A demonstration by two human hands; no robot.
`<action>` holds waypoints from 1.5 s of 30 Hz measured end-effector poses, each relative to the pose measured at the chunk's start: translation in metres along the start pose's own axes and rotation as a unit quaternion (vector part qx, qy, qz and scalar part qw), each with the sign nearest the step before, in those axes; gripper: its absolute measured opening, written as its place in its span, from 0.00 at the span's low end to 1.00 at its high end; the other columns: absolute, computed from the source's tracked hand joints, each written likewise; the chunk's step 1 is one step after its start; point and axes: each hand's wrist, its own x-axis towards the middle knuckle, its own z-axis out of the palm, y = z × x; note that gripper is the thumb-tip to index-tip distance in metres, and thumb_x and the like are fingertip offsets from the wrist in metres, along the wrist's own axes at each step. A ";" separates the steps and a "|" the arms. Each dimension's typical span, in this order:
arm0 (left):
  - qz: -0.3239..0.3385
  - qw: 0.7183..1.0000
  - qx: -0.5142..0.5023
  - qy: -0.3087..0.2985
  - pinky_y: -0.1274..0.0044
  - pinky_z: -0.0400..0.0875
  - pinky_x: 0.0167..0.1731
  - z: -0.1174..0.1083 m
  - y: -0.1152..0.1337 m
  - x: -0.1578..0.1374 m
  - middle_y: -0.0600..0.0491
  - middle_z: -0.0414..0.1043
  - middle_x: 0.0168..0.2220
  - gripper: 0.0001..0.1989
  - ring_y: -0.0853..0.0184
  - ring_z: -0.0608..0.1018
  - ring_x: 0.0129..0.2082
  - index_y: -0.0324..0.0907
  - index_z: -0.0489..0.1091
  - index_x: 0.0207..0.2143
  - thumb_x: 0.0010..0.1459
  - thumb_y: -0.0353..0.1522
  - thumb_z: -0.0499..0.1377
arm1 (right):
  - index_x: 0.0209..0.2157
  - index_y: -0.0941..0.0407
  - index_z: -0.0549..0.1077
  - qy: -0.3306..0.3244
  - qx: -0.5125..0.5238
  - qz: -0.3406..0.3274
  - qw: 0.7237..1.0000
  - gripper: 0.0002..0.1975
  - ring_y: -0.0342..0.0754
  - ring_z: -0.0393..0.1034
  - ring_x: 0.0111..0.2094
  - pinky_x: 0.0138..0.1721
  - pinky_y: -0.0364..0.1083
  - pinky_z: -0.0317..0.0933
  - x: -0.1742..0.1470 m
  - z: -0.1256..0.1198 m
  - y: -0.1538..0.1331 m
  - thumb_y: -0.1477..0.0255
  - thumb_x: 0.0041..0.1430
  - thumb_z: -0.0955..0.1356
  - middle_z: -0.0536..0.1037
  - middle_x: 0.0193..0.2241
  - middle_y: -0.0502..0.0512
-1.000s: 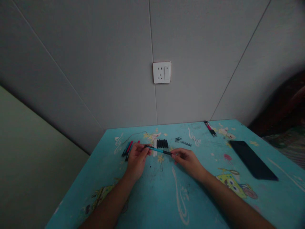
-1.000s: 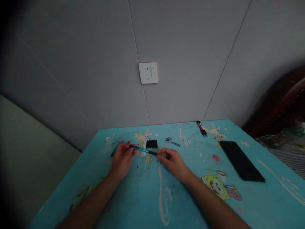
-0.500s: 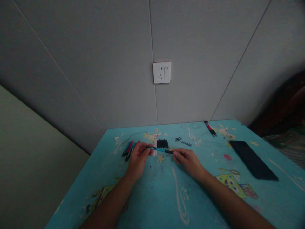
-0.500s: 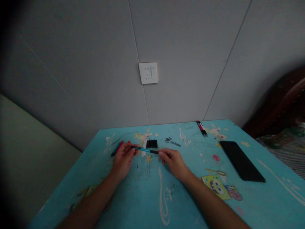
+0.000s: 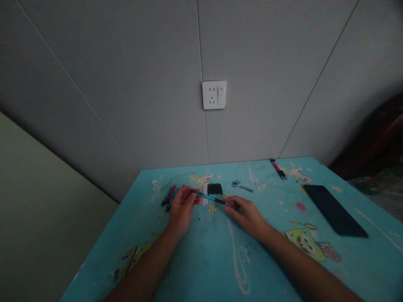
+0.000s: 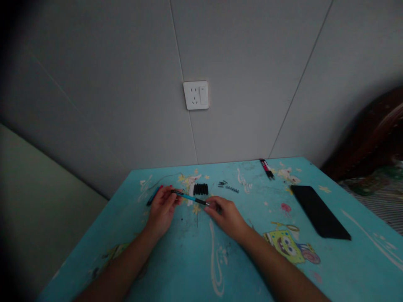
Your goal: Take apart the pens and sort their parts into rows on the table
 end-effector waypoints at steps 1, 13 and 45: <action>0.000 1.000 0.000 -0.001 0.77 0.73 0.34 0.000 0.000 0.000 0.50 0.77 0.41 0.14 0.69 0.78 0.33 0.43 0.68 0.43 0.54 0.33 0.66 | 0.42 0.55 0.74 0.005 -0.006 0.002 1.000 0.12 0.47 0.70 0.33 0.36 0.44 0.62 0.000 0.000 0.000 0.61 0.63 0.66 0.76 0.32 0.52; 0.008 0.999 -0.004 -0.032 0.77 0.69 0.29 0.006 0.003 -0.002 0.51 0.76 0.40 0.13 0.72 0.75 0.27 0.44 0.69 0.42 0.55 0.33 0.65 | 0.27 0.53 0.69 -0.032 -0.075 -0.037 0.996 0.21 0.48 0.67 0.31 0.38 0.46 0.59 -0.004 0.000 -0.006 0.61 0.70 0.55 0.73 0.25 0.52; -0.063 0.997 0.016 -0.029 0.80 0.71 0.25 -0.002 0.002 0.000 0.48 0.76 0.44 0.20 0.70 0.78 0.29 0.43 0.68 0.48 0.54 0.34 0.66 | 0.35 0.54 0.71 -0.072 -0.063 -0.017 0.995 0.15 0.44 0.68 0.27 0.32 0.43 0.59 -0.004 0.005 -0.004 0.64 0.70 0.58 0.73 0.25 0.49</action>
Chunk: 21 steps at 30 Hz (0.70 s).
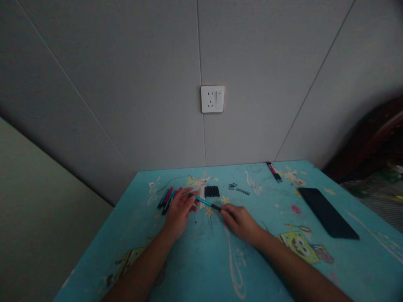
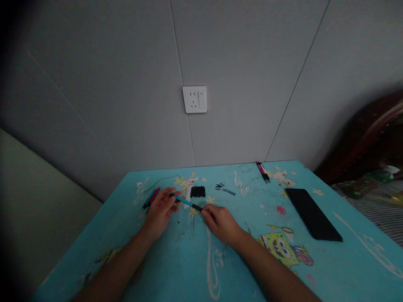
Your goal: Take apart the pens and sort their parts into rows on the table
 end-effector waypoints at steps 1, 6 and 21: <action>-0.011 1.000 0.002 0.003 0.79 0.73 0.27 -0.001 -0.002 0.001 0.47 0.76 0.44 0.18 0.69 0.79 0.31 0.42 0.70 0.46 0.53 0.35 0.67 | 0.37 0.54 0.71 0.007 -0.008 -0.002 1.000 0.13 0.44 0.68 0.28 0.32 0.43 0.59 0.000 0.000 0.001 0.64 0.69 0.59 0.74 0.27 0.49; -0.008 1.000 0.022 0.005 0.76 0.74 0.32 -0.006 -0.009 0.002 0.47 0.77 0.42 0.15 0.67 0.79 0.33 0.39 0.72 0.43 0.56 0.37 0.64 | 0.40 0.54 0.73 0.043 -0.042 -0.023 0.998 0.10 0.47 0.70 0.35 0.38 0.43 0.61 0.002 0.002 0.007 0.66 0.67 0.62 0.76 0.34 0.53; 0.079 0.986 0.133 -0.055 0.77 0.69 0.23 -0.005 0.005 -0.014 0.48 0.76 0.35 0.11 0.71 0.74 0.21 0.38 0.72 0.39 0.61 0.37 0.58 | 0.32 0.58 0.73 -0.174 0.179 -0.010 0.968 0.21 0.44 0.69 0.30 0.33 0.42 0.61 -0.007 -0.002 -0.016 0.62 0.70 0.56 0.75 0.28 0.51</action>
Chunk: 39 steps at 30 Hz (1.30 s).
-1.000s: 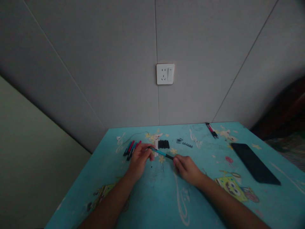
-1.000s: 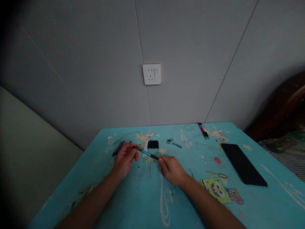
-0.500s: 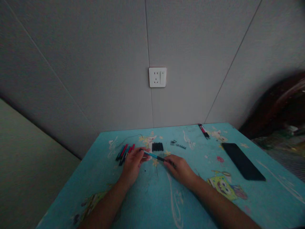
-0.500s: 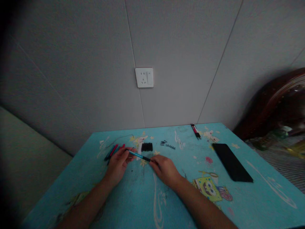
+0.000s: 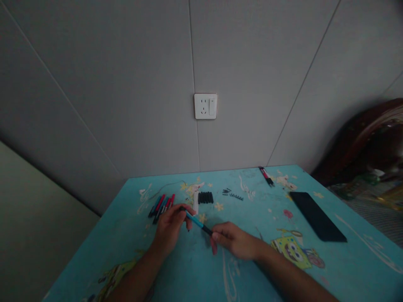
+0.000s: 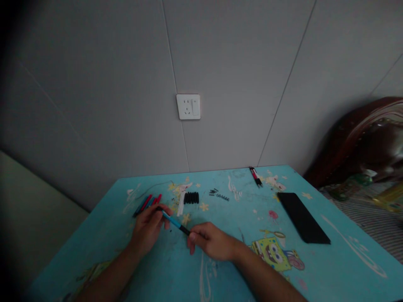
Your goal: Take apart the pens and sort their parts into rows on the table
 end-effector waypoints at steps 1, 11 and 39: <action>0.000 1.000 -0.002 0.010 0.78 0.68 0.22 0.001 0.000 0.000 0.48 0.76 0.36 0.11 0.72 0.73 0.20 0.38 0.72 0.39 0.61 0.37 0.58 | 0.33 0.58 0.73 0.000 0.012 0.000 1.000 0.22 0.44 0.69 0.31 0.34 0.42 0.61 0.000 0.000 0.000 0.62 0.70 0.56 0.75 0.28 0.52; 0.004 0.996 -0.025 0.090 0.81 0.63 0.15 0.003 -0.003 0.007 0.49 0.77 0.37 0.11 0.75 0.71 0.16 0.39 0.70 0.40 0.58 0.36 0.62 | 0.36 0.56 0.73 0.116 -0.137 -0.048 0.983 0.12 0.43 0.67 0.30 0.34 0.41 0.59 0.005 0.002 0.014 0.62 0.65 0.65 0.73 0.29 0.50; -0.069 0.996 0.052 0.023 0.76 0.71 0.27 0.010 -0.007 0.009 0.53 0.73 0.27 0.23 0.69 0.74 0.25 0.36 0.69 0.53 0.60 0.40 0.59 | 0.44 0.57 0.74 0.330 -0.066 -0.010 0.941 0.17 0.44 0.65 0.28 0.29 0.42 0.59 0.006 -0.013 0.017 0.61 0.67 0.61 0.73 0.30 0.53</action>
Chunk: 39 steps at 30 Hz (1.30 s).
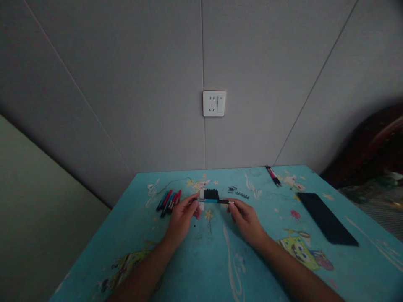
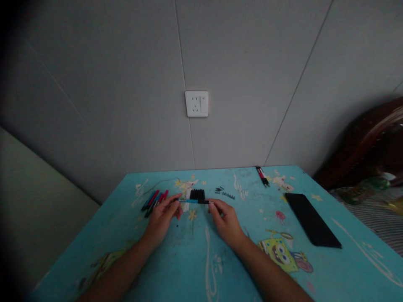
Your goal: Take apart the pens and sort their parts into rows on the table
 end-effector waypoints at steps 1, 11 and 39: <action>-0.010 1.000 -0.011 -0.007 0.75 0.72 0.27 0.001 -0.002 0.000 0.52 0.73 0.29 0.24 0.68 0.75 0.25 0.36 0.69 0.54 0.60 0.41 0.59 | 0.46 0.57 0.74 0.006 0.010 0.005 1.000 0.17 0.43 0.65 0.27 0.28 0.42 0.59 0.000 0.000 0.001 0.61 0.67 0.61 0.73 0.30 0.53; -0.079 0.982 -0.125 -0.116 0.77 0.69 0.26 0.006 -0.001 -0.006 0.48 0.74 0.33 0.20 0.68 0.75 0.28 0.37 0.72 0.51 0.61 0.38 0.60 | 0.46 0.57 0.72 0.056 0.127 0.040 0.990 0.17 0.40 0.61 0.21 0.22 0.41 0.57 0.008 -0.008 0.003 0.59 0.66 0.62 0.70 0.28 0.50; -0.030 0.981 0.190 -0.016 0.76 0.67 0.24 -0.011 -0.020 0.003 0.54 0.71 0.22 0.19 0.64 0.74 0.22 0.41 0.73 0.34 0.57 0.48 0.58 | 0.44 0.62 0.75 0.215 -0.399 0.181 0.873 0.22 0.54 0.73 0.38 0.40 0.48 0.61 0.037 -0.121 0.058 0.61 0.68 0.57 0.78 0.37 0.66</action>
